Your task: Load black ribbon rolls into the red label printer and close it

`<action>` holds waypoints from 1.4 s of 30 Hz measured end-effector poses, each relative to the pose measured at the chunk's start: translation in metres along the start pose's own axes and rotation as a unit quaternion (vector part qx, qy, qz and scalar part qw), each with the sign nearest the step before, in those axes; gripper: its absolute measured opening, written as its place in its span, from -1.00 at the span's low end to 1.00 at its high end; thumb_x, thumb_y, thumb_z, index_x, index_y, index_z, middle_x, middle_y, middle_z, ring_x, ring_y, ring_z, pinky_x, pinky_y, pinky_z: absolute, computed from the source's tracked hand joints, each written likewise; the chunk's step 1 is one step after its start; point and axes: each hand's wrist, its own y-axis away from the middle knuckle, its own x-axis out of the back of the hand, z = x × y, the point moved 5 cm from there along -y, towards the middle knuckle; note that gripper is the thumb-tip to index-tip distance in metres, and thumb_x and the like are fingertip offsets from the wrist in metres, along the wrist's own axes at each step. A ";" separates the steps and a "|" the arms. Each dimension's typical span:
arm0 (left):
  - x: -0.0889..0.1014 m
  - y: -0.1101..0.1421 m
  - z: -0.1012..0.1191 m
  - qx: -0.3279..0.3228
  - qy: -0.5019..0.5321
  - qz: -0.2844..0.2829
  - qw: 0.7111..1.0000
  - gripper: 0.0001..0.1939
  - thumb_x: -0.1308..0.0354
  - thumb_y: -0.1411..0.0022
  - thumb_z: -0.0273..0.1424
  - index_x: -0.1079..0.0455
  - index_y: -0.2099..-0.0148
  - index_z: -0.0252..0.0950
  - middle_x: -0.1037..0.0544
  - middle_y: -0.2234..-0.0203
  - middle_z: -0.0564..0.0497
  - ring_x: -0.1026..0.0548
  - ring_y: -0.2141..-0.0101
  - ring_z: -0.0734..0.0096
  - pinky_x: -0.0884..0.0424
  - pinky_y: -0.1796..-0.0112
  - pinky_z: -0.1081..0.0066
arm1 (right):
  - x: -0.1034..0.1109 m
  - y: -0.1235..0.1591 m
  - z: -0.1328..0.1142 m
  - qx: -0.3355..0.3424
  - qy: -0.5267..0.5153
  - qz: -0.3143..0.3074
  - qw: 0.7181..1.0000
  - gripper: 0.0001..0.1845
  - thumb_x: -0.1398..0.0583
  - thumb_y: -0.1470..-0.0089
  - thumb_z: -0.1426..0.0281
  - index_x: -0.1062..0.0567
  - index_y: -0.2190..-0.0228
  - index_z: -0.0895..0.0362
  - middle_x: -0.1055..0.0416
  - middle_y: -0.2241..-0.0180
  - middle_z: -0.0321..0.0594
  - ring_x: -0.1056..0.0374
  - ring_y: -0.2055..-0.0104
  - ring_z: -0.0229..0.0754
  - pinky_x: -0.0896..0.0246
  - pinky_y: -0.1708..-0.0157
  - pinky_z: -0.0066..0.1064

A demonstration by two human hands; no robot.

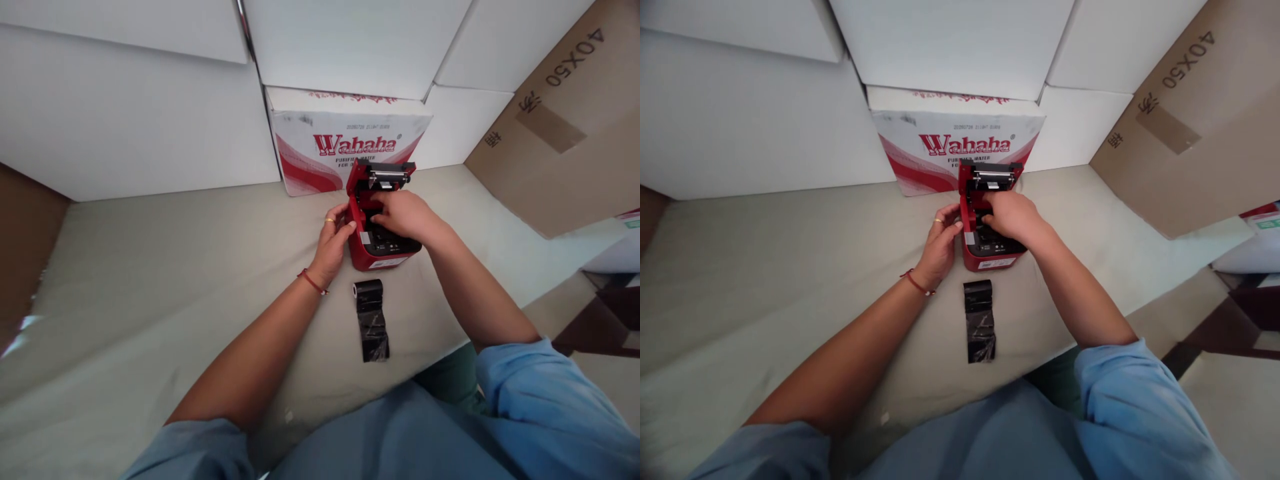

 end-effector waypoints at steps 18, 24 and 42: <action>-0.035 0.057 0.068 -0.339 -0.331 -0.076 0.878 -0.51 -0.36 -0.39 -0.01 -0.58 -0.32 0.12 -0.56 -0.27 -0.05 -0.36 -0.48 -0.20 0.00 -0.59 -0.26 | -0.047 0.142 0.023 0.164 -0.141 0.226 0.950 -0.57 -0.20 -0.56 0.27 -0.61 -0.32 -0.03 -0.59 -0.38 0.01 -0.48 -0.47 0.14 -0.30 -0.53 0.29; -0.040 0.057 0.061 -0.300 -0.369 -0.121 0.871 -0.57 -0.38 -0.39 -0.15 -0.64 -0.27 0.09 -0.64 -0.19 -0.05 -0.43 -0.46 -0.21 0.14 -0.61 -0.37 | -0.049 0.149 0.020 0.162 -0.143 0.254 0.943 -0.61 -0.19 -0.56 0.33 -0.64 -0.28 -0.01 -0.65 -0.32 0.00 -0.55 -0.40 0.09 -0.32 -0.53 0.20; -0.044 0.066 0.071 -0.408 -0.458 -0.098 0.784 -0.59 -0.30 -0.42 -0.38 -0.61 -0.23 0.12 -0.57 -0.24 -0.03 -0.38 -0.49 0.00 -0.16 -0.55 -0.30 | 0.020 0.035 0.065 0.083 -0.222 0.380 0.894 -0.22 0.07 -0.57 -0.24 -0.45 -0.48 -0.12 -0.47 -0.47 -0.08 -0.31 -0.56 0.24 -0.18 -0.55 0.27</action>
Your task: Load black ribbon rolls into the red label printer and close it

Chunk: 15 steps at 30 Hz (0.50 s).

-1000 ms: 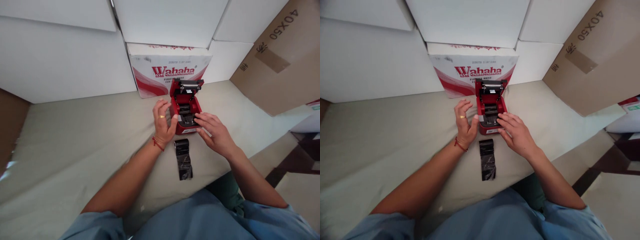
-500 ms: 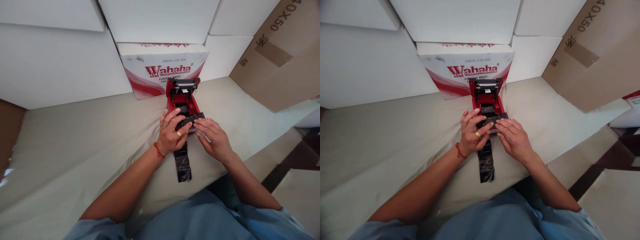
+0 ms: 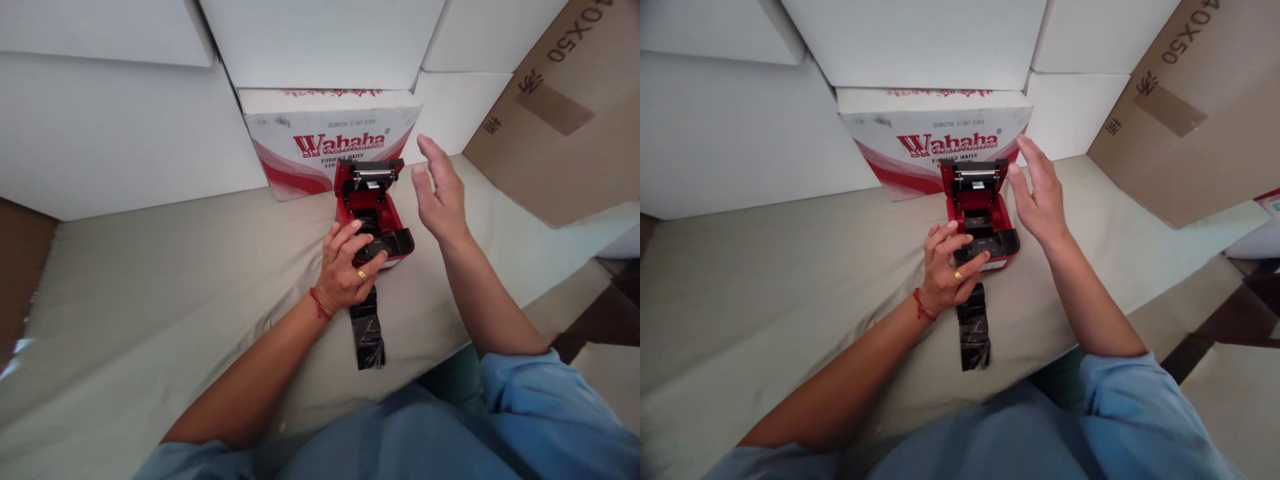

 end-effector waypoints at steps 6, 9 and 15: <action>0.004 -0.004 0.005 -0.038 -0.028 0.041 0.998 -0.56 -0.31 -0.39 -0.41 -0.58 -0.25 0.06 -0.55 -0.23 -0.06 -0.36 -0.49 0.03 -0.21 -0.53 -0.18 | -0.024 -0.017 -0.013 0.044 -0.044 -0.046 0.997 -0.28 0.08 -0.59 -0.22 -0.73 -0.12 -0.16 -0.73 -0.14 -0.14 -0.57 -0.34 0.10 -0.34 -0.47 0.12; 0.003 -0.003 0.004 -0.027 -0.022 0.032 0.999 -0.54 -0.31 -0.39 -0.39 -0.57 -0.27 0.11 -0.54 -0.25 -0.03 -0.35 -0.50 0.02 -0.16 -0.54 -0.19 | -0.009 0.006 -0.029 0.033 -0.032 -0.020 0.999 -0.35 0.02 -0.63 -0.11 -0.77 0.00 -0.07 -0.77 -0.04 -0.14 -0.66 -0.19 0.06 -0.46 -0.35 0.04; 0.003 -0.002 0.003 -0.025 -0.012 0.054 0.998 -0.59 -0.30 -0.39 -0.42 -0.60 -0.21 0.06 -0.53 -0.25 -0.05 -0.28 -0.53 0.02 -0.12 -0.55 -0.14 | 0.000 0.070 -0.040 0.044 0.033 -0.082 0.995 -0.52 -0.06 -0.63 0.13 -0.72 -0.15 0.03 -0.77 -0.13 -0.05 -0.68 -0.19 0.05 -0.54 -0.29 -0.01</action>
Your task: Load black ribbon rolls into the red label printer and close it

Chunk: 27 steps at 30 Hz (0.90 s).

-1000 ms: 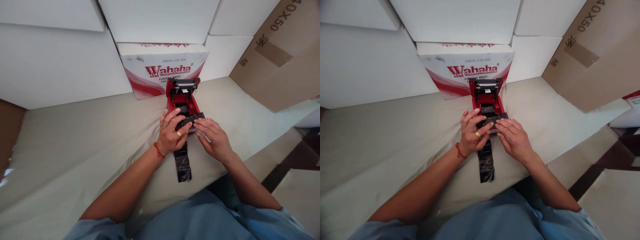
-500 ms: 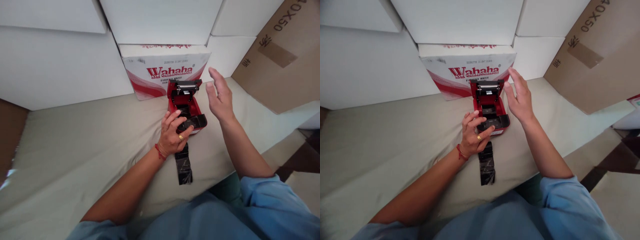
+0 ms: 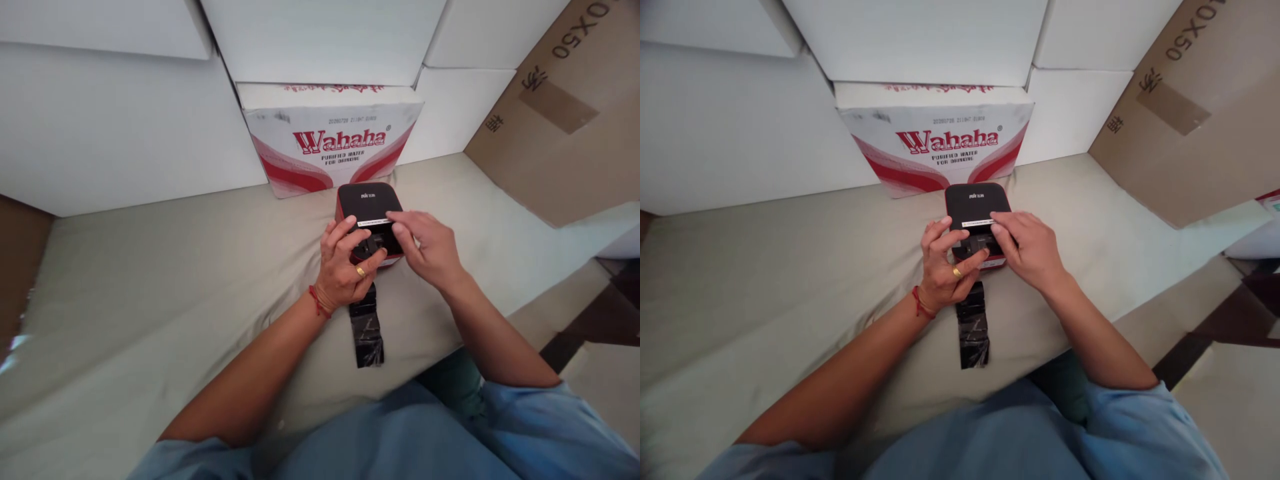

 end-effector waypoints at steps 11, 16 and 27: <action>0.003 -0.003 -0.014 0.078 0.065 -0.014 0.995 -0.44 -0.20 -0.54 -0.18 -0.35 -0.50 -0.04 -0.63 -0.28 -0.09 -0.50 -0.46 0.02 -0.07 -0.58 -0.13 | -0.019 0.021 -0.011 -0.018 0.109 -0.050 0.993 -0.57 -0.12 -0.61 0.28 -0.66 -0.28 0.07 -0.68 -0.27 0.03 -0.56 -0.38 0.09 -0.35 -0.49 0.04; 0.003 -0.001 -0.027 0.183 0.126 -0.034 0.974 -0.45 -0.03 -0.66 -0.11 -0.24 -0.56 -0.09 -0.66 -0.31 -0.13 -0.64 -0.34 0.08 -0.04 -0.61 -0.19 | -0.016 0.020 -0.013 -0.011 0.103 -0.057 0.993 -0.59 -0.15 -0.59 0.27 -0.69 -0.24 0.07 -0.70 -0.23 0.04 -0.60 -0.32 0.11 -0.47 -0.38 -0.01; -0.015 0.020 -0.072 0.321 0.319 0.052 0.890 -0.21 -0.36 -0.48 0.03 -0.18 -0.61 0.20 -0.32 -0.60 0.01 -0.26 -0.62 -0.01 -0.15 -0.62 -0.11 | -0.027 0.028 -0.004 -0.047 0.036 0.060 0.996 -0.61 -0.11 -0.59 0.24 -0.73 -0.10 -0.02 -0.76 -0.15 -0.11 -0.65 -0.27 0.03 -0.32 -0.48 0.05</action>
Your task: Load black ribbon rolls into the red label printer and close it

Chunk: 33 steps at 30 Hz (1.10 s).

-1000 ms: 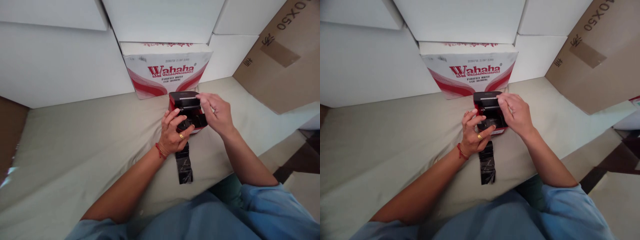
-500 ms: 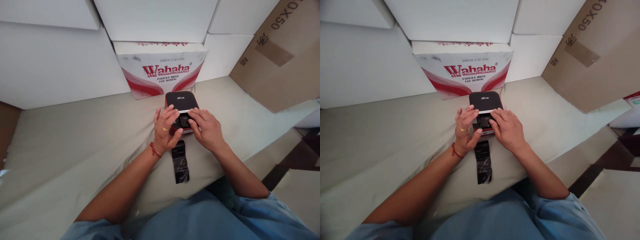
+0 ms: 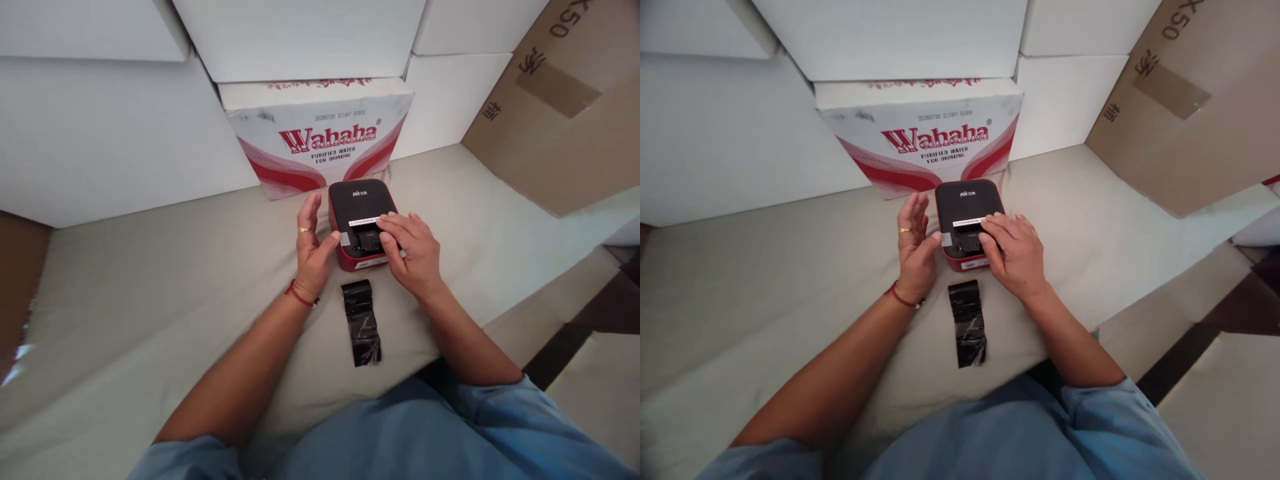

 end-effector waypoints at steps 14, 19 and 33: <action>-0.008 -0.006 -0.002 0.097 0.011 -0.136 0.986 0.07 -0.22 -0.43 0.25 0.32 -0.71 0.33 -0.02 -0.74 0.07 -0.17 -0.66 0.06 -0.35 -0.55 -0.01 | 0.009 0.020 0.000 0.001 -0.064 0.029 0.998 -0.58 -0.12 -0.51 0.19 -0.81 0.08 -0.16 -0.63 0.18 -0.09 -0.47 -0.09 0.17 -0.43 -0.16 0.16; -0.006 -0.008 0.000 0.095 -0.008 -0.126 0.987 0.04 -0.27 -0.46 0.17 0.28 -0.71 0.36 -0.14 -0.70 0.04 -0.26 -0.62 0.10 -0.41 -0.50 0.03 | 0.014 0.018 -0.004 0.013 -0.072 0.029 0.997 -0.59 -0.13 -0.52 0.22 -0.82 0.11 -0.16 -0.63 0.24 -0.13 -0.45 0.03 0.10 -0.41 -0.05 0.08; -0.008 -0.005 -0.020 0.101 0.035 -0.147 0.983 0.17 -0.32 -0.34 0.30 0.29 -0.71 0.27 0.06 -0.75 -0.06 -0.12 -0.68 -0.01 -0.36 -0.53 0.00 | 0.039 -0.022 -0.001 -0.040 -0.167 -0.015 0.985 -0.38 -0.06 -0.62 0.04 -0.80 0.31 -0.06 -0.67 0.32 -0.17 -0.52 0.15 0.00 -0.46 0.02 -0.04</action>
